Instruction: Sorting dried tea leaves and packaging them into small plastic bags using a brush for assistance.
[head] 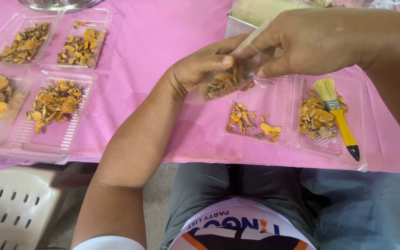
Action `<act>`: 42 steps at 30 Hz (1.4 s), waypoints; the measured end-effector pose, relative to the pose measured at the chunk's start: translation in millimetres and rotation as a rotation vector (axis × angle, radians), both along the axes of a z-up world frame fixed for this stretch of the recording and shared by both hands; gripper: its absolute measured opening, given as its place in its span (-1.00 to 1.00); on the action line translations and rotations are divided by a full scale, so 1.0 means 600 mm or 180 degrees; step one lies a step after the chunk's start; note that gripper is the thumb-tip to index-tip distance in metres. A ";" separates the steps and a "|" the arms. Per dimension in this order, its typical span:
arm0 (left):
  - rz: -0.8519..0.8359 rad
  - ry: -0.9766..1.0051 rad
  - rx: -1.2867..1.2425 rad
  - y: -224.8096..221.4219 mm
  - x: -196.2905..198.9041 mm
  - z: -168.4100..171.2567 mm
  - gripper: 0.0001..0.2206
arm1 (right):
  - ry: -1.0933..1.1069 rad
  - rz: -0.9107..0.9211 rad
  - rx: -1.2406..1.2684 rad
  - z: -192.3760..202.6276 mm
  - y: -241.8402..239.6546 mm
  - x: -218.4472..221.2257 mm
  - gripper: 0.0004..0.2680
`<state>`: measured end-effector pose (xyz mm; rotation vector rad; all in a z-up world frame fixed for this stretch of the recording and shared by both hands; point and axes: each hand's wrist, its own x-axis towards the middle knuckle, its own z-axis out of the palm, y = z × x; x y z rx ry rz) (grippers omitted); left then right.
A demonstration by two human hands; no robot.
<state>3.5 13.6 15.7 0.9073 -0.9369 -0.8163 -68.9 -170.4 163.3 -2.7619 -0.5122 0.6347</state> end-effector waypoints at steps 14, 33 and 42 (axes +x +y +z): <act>0.0092 -0.0299 -0.0179 -0.002 0.022 -0.017 -0.26 | -0.0426 0.0194 0.0258 -0.026 -0.003 0.006 -0.75; 0.0019 -0.0098 0.0026 0.004 0.032 -0.024 -0.16 | 0.0188 0.0575 0.0353 -0.033 -0.021 0.026 -0.71; -0.0294 -0.0473 0.0045 0.005 0.026 -0.016 -0.01 | 0.0407 0.0208 -0.0377 -0.020 -0.008 0.009 -0.68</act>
